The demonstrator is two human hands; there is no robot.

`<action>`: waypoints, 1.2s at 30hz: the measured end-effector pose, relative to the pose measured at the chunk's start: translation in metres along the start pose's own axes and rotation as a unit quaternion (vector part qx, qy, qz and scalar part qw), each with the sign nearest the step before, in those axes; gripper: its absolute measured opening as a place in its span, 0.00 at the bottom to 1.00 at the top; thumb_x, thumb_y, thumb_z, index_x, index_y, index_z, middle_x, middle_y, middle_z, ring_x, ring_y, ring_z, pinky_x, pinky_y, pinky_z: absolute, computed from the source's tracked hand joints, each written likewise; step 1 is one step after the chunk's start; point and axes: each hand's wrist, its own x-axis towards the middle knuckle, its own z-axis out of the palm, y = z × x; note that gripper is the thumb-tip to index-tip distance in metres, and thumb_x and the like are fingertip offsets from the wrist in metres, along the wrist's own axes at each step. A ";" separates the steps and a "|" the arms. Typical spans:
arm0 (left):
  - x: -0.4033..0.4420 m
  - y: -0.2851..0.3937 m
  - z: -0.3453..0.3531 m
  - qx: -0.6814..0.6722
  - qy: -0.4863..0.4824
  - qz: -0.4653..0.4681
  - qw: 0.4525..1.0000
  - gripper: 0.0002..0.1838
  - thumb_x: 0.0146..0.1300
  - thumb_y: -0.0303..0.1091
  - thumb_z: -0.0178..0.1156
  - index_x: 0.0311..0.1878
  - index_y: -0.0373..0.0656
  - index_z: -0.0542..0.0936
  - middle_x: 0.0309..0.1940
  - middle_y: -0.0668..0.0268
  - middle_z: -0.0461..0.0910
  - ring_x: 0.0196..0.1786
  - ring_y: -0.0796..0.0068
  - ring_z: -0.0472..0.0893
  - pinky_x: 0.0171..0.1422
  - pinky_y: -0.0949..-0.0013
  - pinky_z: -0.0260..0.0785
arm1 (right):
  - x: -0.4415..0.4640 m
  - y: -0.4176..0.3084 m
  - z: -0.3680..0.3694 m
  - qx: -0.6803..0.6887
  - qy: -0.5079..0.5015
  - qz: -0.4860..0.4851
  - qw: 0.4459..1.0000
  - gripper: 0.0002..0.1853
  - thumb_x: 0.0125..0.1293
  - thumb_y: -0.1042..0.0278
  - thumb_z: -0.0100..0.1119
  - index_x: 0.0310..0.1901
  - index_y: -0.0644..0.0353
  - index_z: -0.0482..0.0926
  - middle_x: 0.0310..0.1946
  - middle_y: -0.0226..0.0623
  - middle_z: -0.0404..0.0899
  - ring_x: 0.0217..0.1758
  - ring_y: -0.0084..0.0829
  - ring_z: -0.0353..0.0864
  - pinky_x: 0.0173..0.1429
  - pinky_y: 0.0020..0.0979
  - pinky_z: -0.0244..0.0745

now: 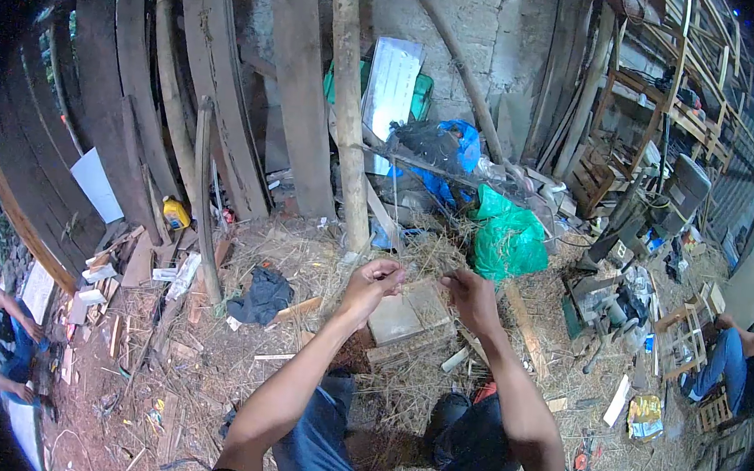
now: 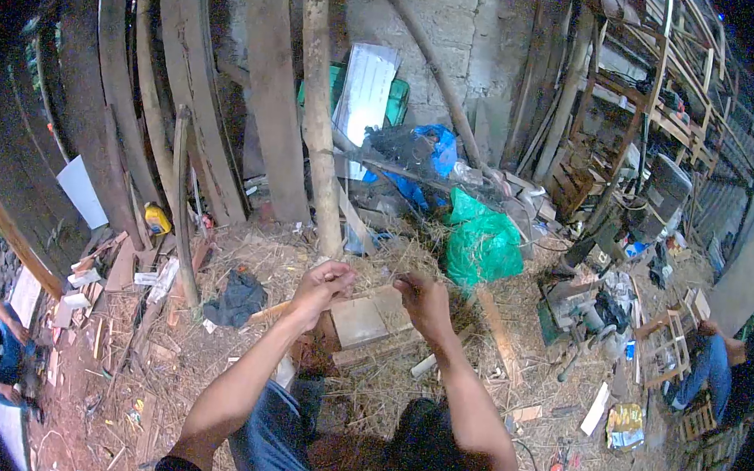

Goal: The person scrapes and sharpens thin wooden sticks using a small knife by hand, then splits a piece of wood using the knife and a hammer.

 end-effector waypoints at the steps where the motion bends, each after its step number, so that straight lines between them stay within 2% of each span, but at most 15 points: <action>1: 0.001 0.000 0.000 0.001 0.004 0.003 1.000 0.08 0.62 0.31 0.61 0.42 0.41 0.78 0.35 0.70 0.79 0.34 0.84 0.74 0.38 0.77 0.68 | 0.000 -0.001 0.002 0.054 0.019 -0.019 0.998 0.09 0.66 0.66 0.54 0.38 0.62 0.79 0.21 0.42 0.78 0.26 0.41 0.80 0.31 0.35 0.71; 3: 0.002 -0.001 0.000 -0.012 0.004 0.005 1.000 0.08 0.62 0.31 0.61 0.42 0.40 0.78 0.35 0.69 0.80 0.35 0.83 0.75 0.38 0.77 0.69 | 0.000 0.003 0.008 0.110 0.036 -0.038 0.993 0.09 0.66 0.66 0.53 0.40 0.61 0.79 0.24 0.43 0.79 0.28 0.43 0.80 0.33 0.36 0.71; 5: 0.003 -0.003 0.000 -0.024 0.004 0.007 1.000 0.08 0.62 0.30 0.61 0.42 0.40 0.77 0.36 0.68 0.80 0.35 0.82 0.77 0.38 0.77 0.69 | 0.004 0.012 0.018 -0.005 0.126 -0.177 0.976 0.09 0.65 0.68 0.55 0.39 0.65 0.78 0.28 0.42 0.78 0.27 0.27 0.75 0.31 0.32 0.68; 6: 0.002 -0.002 0.002 -0.024 0.012 0.002 1.000 0.07 0.62 0.31 0.61 0.41 0.40 0.78 0.36 0.69 0.81 0.36 0.82 0.77 0.40 0.77 0.69 | 0.002 0.008 0.018 -0.004 0.126 -0.178 0.976 0.09 0.65 0.68 0.55 0.39 0.65 0.78 0.28 0.42 0.78 0.27 0.27 0.75 0.31 0.32 0.68; 8: 0.002 -0.001 0.004 -0.024 0.022 -0.002 0.999 0.07 0.62 0.31 0.60 0.41 0.40 0.78 0.35 0.70 0.81 0.37 0.83 0.77 0.41 0.77 0.68 | -0.003 0.000 0.014 -0.022 0.002 -0.081 0.996 0.10 0.66 0.65 0.53 0.42 0.60 0.80 0.33 0.46 0.80 0.35 0.44 0.79 0.38 0.39 0.71; 11: 0.003 -0.007 0.004 -0.007 0.007 0.005 1.000 0.07 0.62 0.32 0.61 0.41 0.41 0.78 0.35 0.70 0.81 0.38 0.82 0.78 0.41 0.77 0.67 | -0.011 -0.036 0.007 0.040 -0.066 -0.020 0.997 0.10 0.64 0.64 0.56 0.39 0.61 0.80 0.33 0.46 0.80 0.36 0.45 0.79 0.39 0.40 0.70; 15: 0.003 -0.006 0.007 -0.003 0.014 0.006 1.000 0.07 0.62 0.32 0.61 0.40 0.41 0.78 0.34 0.70 0.81 0.36 0.83 0.77 0.40 0.77 0.67 | -0.008 -0.024 0.024 0.078 -0.024 -0.104 0.991 0.08 0.59 0.66 0.62 0.36 0.61 0.81 0.30 0.46 0.80 0.28 0.44 0.78 0.34 0.38 0.71; 18: 0.005 -0.003 0.002 0.004 0.031 0.003 1.000 0.07 0.62 0.32 0.61 0.40 0.40 0.78 0.35 0.67 0.82 0.36 0.82 0.78 0.39 0.77 0.67 | -0.009 -0.033 0.010 0.037 -0.050 -0.017 0.998 0.08 0.58 0.68 0.62 0.35 0.63 0.80 0.30 0.47 0.80 0.29 0.45 0.80 0.34 0.38 0.72; 19: 0.007 -0.002 0.000 -0.004 0.040 0.007 0.999 0.07 0.62 0.32 0.60 0.40 0.41 0.77 0.36 0.65 0.82 0.37 0.81 0.78 0.38 0.78 0.68 | -0.007 -0.016 0.017 0.058 -0.022 -0.071 0.996 0.07 0.57 0.70 0.62 0.35 0.64 0.80 0.30 0.47 0.81 0.33 0.45 0.82 0.37 0.37 0.73; 24: 0.013 0.006 -0.015 -0.046 0.106 0.044 0.992 0.05 0.62 0.28 0.59 0.40 0.38 0.79 0.34 0.65 0.82 0.33 0.82 0.76 0.35 0.78 0.66 | -0.005 0.000 -0.001 0.051 -0.025 -0.068 0.996 0.05 0.56 0.76 0.61 0.35 0.63 0.80 0.30 0.47 0.81 0.34 0.43 0.82 0.37 0.35 0.73; 26: 0.016 0.004 -0.027 -0.096 0.102 0.081 0.987 0.05 0.63 0.29 0.58 0.40 0.38 0.78 0.34 0.65 0.82 0.32 0.82 0.75 0.35 0.78 0.66 | -0.002 0.027 -0.003 0.074 -0.023 -0.037 0.996 0.05 0.60 0.74 0.61 0.36 0.66 0.79 0.28 0.43 0.81 0.32 0.26 0.80 0.36 0.29 0.72; 27: 0.012 0.011 -0.025 -0.082 0.128 0.081 0.985 0.06 0.64 0.30 0.58 0.39 0.38 0.78 0.35 0.64 0.82 0.32 0.82 0.75 0.36 0.78 0.66 | 0.000 0.031 -0.007 0.095 -0.015 -0.029 0.995 0.08 0.52 0.79 0.60 0.36 0.65 0.80 0.31 0.49 0.81 0.37 0.42 0.82 0.40 0.34 0.73; 30: 0.013 0.014 -0.032 -0.108 0.163 0.081 0.977 0.06 0.64 0.30 0.58 0.39 0.39 0.78 0.35 0.63 0.82 0.32 0.81 0.75 0.36 0.78 0.66 | -0.001 0.033 -0.023 0.017 0.024 -0.038 0.999 0.09 0.51 0.79 0.59 0.36 0.67 0.79 0.32 0.51 0.81 0.39 0.41 0.82 0.42 0.33 0.72; 34: 0.012 0.018 -0.032 -0.099 0.186 0.095 0.973 0.06 0.64 0.31 0.57 0.40 0.39 0.77 0.35 0.61 0.81 0.31 0.81 0.74 0.35 0.77 0.65 | -0.006 0.020 -0.035 0.027 0.034 0.023 0.999 0.10 0.50 0.81 0.59 0.37 0.70 0.77 0.33 0.51 0.81 0.41 0.40 0.82 0.43 0.32 0.72; 36: 0.012 0.018 -0.032 -0.103 0.188 0.096 0.972 0.06 0.64 0.31 0.57 0.40 0.39 0.77 0.34 0.61 0.81 0.31 0.81 0.74 0.34 0.76 0.64 | -0.005 0.028 -0.036 0.002 0.029 0.009 1.000 0.10 0.52 0.79 0.59 0.37 0.69 0.77 0.33 0.50 0.81 0.41 0.39 0.82 0.43 0.32 0.72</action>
